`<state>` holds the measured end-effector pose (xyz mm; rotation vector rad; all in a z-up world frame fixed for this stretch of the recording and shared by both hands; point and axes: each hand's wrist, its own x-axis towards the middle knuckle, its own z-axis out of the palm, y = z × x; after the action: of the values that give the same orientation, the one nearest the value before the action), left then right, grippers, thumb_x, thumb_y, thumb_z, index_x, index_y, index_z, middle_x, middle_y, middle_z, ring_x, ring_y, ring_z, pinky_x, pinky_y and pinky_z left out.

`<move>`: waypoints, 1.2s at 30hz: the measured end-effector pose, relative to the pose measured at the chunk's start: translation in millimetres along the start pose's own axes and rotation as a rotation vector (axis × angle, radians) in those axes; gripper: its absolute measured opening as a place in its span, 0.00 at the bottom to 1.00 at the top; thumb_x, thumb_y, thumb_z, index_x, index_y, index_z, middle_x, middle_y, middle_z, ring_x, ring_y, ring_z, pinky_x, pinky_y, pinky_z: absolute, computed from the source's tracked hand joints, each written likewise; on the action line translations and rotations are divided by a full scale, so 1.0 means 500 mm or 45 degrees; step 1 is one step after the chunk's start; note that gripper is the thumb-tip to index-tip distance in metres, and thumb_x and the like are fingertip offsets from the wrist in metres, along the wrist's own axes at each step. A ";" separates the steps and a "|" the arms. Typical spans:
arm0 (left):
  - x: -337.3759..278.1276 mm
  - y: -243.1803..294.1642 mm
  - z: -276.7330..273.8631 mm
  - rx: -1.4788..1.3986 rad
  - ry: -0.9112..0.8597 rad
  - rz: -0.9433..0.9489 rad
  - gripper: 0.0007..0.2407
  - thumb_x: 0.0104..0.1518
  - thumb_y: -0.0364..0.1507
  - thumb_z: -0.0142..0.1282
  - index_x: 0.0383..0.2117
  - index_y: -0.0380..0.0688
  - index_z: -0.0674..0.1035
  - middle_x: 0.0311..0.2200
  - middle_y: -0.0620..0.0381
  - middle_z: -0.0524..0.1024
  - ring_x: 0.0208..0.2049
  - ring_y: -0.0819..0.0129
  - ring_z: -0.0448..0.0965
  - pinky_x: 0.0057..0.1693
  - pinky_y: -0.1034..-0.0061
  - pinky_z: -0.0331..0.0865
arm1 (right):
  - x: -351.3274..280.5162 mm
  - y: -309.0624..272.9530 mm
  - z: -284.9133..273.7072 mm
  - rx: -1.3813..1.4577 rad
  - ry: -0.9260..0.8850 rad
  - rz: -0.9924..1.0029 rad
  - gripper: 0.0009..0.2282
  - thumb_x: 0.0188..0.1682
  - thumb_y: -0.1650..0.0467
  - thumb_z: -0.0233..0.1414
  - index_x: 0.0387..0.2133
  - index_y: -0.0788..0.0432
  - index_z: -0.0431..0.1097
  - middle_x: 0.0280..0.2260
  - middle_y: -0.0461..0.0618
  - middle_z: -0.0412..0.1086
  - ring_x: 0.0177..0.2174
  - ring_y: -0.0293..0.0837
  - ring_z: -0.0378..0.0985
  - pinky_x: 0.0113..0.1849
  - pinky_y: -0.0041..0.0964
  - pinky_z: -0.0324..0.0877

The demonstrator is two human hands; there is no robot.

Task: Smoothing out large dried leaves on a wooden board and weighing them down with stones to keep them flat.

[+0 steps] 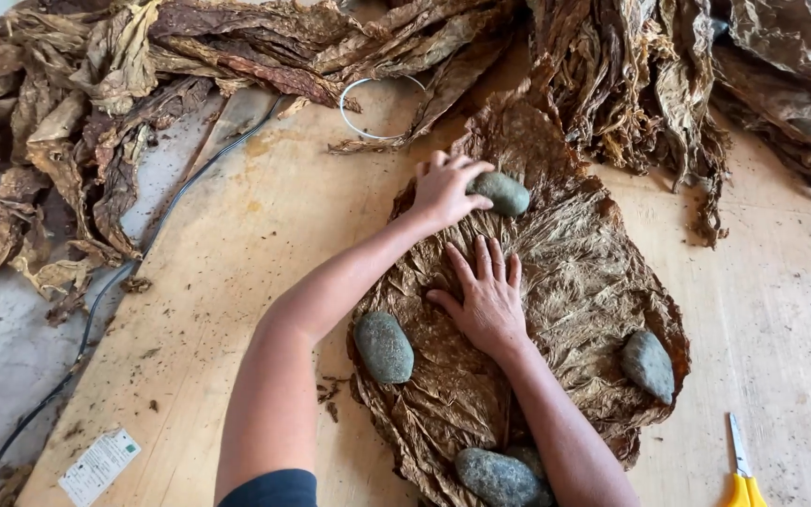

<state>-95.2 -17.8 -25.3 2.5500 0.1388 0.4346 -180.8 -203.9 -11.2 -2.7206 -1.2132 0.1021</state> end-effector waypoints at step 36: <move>-0.370 -0.012 -0.157 -0.189 0.305 -0.437 0.13 0.55 0.43 0.47 0.32 0.49 0.77 0.24 0.62 0.78 0.21 0.71 0.76 0.25 0.76 0.64 | -0.176 -0.029 -0.085 0.540 0.162 -0.196 0.19 0.48 0.68 0.52 0.53 0.60 0.64 0.55 0.62 0.59 0.42 0.57 0.70 0.47 0.57 0.64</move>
<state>-295.7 -7.8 -17.3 2.2623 0.5990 0.5869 -244.8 -265.0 32.8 -2.2298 -1.2008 0.1457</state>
